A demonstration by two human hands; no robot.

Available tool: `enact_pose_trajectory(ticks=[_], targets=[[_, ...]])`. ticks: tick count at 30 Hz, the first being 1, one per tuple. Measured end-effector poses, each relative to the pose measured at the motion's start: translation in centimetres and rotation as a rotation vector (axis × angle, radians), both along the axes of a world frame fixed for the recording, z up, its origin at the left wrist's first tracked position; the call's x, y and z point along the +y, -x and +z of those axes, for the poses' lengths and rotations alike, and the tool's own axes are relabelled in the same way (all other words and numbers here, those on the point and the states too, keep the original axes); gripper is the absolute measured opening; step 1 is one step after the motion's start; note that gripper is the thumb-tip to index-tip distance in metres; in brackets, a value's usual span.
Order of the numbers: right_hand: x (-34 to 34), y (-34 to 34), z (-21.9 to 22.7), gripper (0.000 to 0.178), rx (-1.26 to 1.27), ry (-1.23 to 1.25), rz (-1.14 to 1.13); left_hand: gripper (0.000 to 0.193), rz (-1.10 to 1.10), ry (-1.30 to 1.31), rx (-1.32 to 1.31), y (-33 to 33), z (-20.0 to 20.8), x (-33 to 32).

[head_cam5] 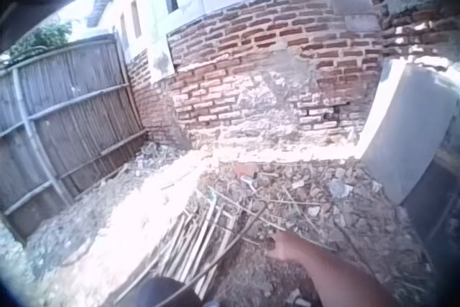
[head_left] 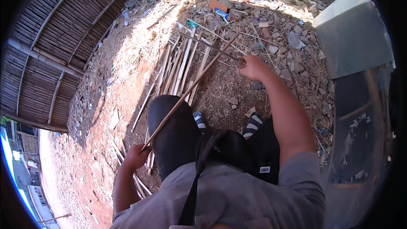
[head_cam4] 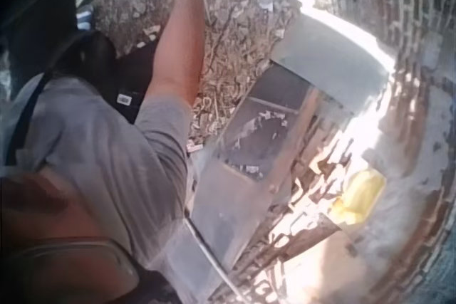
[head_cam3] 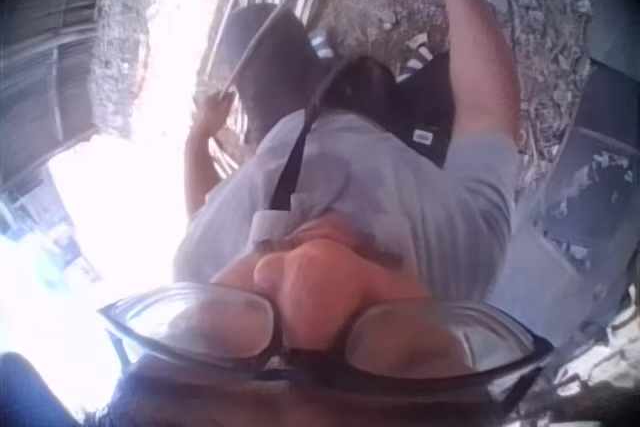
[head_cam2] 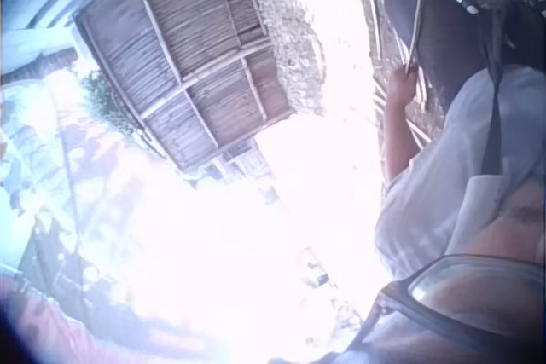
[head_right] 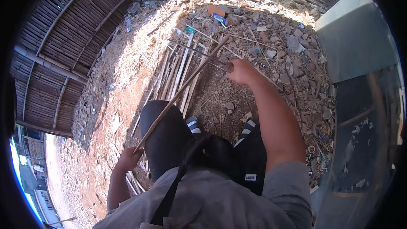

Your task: The person sits on the ground and uses a machete to split long bamboo poles into thin strips. They hold the bamboo against their leg and repeatedly strike it with the blade to separate the material.

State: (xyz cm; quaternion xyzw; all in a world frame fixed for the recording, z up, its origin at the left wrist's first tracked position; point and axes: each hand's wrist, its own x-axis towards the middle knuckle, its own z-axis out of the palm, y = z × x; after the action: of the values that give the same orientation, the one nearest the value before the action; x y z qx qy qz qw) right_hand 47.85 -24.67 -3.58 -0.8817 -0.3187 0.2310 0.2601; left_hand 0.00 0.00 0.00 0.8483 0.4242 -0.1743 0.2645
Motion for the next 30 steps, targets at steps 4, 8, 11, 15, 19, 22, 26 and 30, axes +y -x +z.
enact_pose_trajectory(ticks=[4,8,11,15,19,22,26,30], targets=[[0.8,1.2,0.3,0.033,-0.119,-0.058,0.105,0.034,0.022,0.041,0.002,0.8,0.7,-0.1],[2.3,5.1,3.0,0.027,-0.248,0.067,0.362,0.039,0.025,0.127,-0.016,0.0,-1.0,0.0],[1.5,3.3,1.5,0.039,-0.181,0.008,0.403,0.040,0.014,0.015,0.003,0.5,-1.5,0.1],[0.2,0.5,0.7,0.035,-0.113,0.079,0.160,0.033,0.024,0.059,0.004,-1.2,0.9,-0.3],[2.0,3.1,2.0,0.033,-0.133,-0.006,0.218,0.031,0.055,0.107,-0.025,0.3,-0.4,0.1],[3.0,7.1,4.5,0.030,-0.324,0.116,0.446,0.032,0.070,0.165,-0.032,-0.1,-0.1,0.2],[1.7,2.3,-0.1,0.025,-0.119,0.041,0.237,0.034,-0.013,0.056,0.058,-0.9,-0.5,1.0],[2.0,0.9,0.6,0.022,-0.089,0.057,0.113,0.032,-0.024,0.113,0.053,-0.7,0.4,0.9]])
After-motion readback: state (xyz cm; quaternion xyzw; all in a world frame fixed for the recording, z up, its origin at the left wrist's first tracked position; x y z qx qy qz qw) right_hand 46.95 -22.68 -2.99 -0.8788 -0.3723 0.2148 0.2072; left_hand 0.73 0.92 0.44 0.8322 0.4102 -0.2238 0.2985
